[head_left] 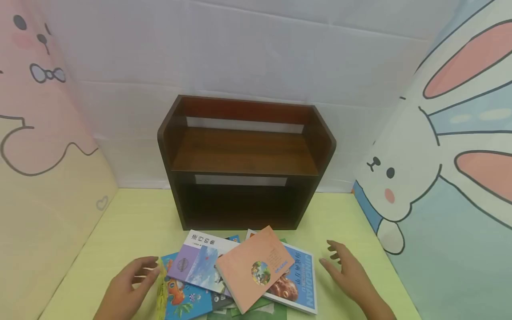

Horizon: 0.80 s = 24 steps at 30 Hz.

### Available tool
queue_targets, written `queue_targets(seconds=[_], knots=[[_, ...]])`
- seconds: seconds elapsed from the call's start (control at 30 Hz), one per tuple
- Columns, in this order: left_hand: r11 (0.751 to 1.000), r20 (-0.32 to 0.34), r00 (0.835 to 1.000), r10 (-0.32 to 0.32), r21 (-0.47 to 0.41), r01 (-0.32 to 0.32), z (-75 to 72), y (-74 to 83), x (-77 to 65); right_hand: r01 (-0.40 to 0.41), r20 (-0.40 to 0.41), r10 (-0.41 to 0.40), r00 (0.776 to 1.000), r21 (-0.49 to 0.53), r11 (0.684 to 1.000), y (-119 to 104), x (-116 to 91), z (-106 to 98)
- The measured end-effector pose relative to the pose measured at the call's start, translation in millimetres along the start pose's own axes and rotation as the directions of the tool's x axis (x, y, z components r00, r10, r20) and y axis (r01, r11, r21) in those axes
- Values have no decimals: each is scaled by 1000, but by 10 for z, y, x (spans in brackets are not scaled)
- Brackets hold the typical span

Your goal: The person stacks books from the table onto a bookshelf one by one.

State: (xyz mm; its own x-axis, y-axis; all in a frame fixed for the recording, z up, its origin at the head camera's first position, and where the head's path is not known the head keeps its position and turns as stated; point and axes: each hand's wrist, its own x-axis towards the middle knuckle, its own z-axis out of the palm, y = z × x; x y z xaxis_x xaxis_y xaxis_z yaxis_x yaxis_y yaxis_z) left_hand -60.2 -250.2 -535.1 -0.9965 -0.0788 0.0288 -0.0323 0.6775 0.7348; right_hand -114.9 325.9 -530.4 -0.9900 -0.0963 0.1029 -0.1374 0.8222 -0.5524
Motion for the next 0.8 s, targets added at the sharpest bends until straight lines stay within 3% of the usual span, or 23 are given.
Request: queue_targets(seconds=[0.07,0.13,0.23,0.33,0.5,0.63,0.8], knots=[[985,110,986,-123,-111,135,104,199,4,-31,31,29,999,63,998,-129,69,88],[949,205,955,-213,-191,252,209,365,13,-61,69,53,996,124,990,-245,130,170],[889,305,916,-259,-296,350,346,529,14,-101,118,82,990,171,980,-380,210,279],[835,369,907,-204,-417,358,442,613,9,-142,143,117,983,183,973,-477,276,358],[766,427,904,-16,-576,286,591,714,18,-190,165,150,975,259,947,-618,365,419],[744,440,898,16,-605,284,747,817,26,-208,202,146,969,333,920,-732,403,430],[754,439,898,-28,-580,307,875,904,41,-202,229,132,964,318,926,-811,417,432]])
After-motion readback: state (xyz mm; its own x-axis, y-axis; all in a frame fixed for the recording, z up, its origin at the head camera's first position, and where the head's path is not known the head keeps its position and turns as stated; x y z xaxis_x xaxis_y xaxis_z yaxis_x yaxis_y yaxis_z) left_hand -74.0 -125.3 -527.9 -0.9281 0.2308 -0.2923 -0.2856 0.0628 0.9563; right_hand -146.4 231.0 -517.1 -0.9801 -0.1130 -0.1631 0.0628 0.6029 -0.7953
